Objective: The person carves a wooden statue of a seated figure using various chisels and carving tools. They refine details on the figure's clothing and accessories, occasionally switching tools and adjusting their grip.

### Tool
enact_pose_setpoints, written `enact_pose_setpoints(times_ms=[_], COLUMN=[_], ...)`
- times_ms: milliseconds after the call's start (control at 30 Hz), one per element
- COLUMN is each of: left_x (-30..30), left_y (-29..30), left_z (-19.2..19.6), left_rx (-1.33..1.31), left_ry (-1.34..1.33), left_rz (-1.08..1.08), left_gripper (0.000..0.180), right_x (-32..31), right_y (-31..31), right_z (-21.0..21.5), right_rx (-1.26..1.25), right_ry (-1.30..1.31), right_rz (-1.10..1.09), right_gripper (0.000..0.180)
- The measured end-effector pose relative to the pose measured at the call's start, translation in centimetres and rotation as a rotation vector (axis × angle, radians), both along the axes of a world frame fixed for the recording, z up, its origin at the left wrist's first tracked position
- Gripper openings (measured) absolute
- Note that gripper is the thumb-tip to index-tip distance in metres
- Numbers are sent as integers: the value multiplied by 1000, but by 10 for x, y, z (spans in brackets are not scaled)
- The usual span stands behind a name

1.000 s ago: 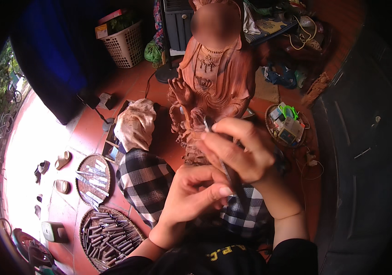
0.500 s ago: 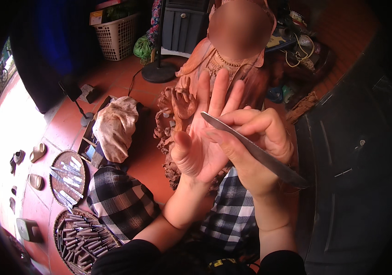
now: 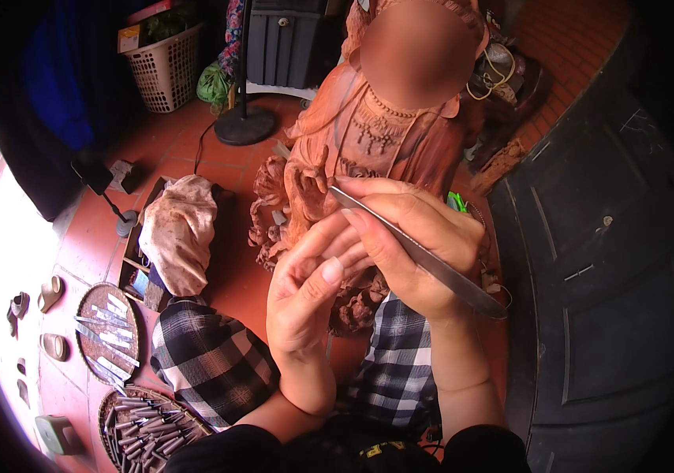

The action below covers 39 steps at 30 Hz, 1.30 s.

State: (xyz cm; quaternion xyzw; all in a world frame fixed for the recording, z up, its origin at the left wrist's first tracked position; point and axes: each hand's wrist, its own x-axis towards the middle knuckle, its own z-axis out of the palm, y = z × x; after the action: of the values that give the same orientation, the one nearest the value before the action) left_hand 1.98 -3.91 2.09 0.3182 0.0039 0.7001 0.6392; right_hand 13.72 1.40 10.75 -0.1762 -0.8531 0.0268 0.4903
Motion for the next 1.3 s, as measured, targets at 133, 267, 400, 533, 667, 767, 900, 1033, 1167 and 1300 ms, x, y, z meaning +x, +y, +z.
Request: enact_pose_setpoints(times_ms=[133,267,400,533,667,767,900,1033,1167,1300], left_x=[-6,-5,-2,-3,-4,-2,-2,-4,-2,-6], left_y=[5,7,6,10,9,5,8,9,5,3], left_z=[-6,-9,-7,-10,-10,-5,-9,-9,-7,-11], left_rx=[43,28,15,44,37,2,17,22,15,-46], left_ry=[18,0,-16,-12,-19,-14,-25,-35,-47,-20], left_rz=[1,3,24,33,41,47,24,-11,13,21], left_gripper=[62,60,60,59,57,56,55,53,50,48], right_x=[-3,-3,-4,-9,-11,-7,-10,-10,-20,-34], right_y=[-1,-5,-8,-10,-12,-13,-11,-15,-30,-36], right_z=[-1,-6,-12,-4,-7,-12,-8,-13,-19,-23], right_rx=[-48,-35,-16,92,66,24,140,12,-14,147], right_ry=[22,34,102,5,21,64,-11,72,78,15], right_rz=[9,-35,-46,-101,-138,-147,-144,-137,-260,-428], right_gripper=[10,9,9,8,8,10,9,8,6,5])
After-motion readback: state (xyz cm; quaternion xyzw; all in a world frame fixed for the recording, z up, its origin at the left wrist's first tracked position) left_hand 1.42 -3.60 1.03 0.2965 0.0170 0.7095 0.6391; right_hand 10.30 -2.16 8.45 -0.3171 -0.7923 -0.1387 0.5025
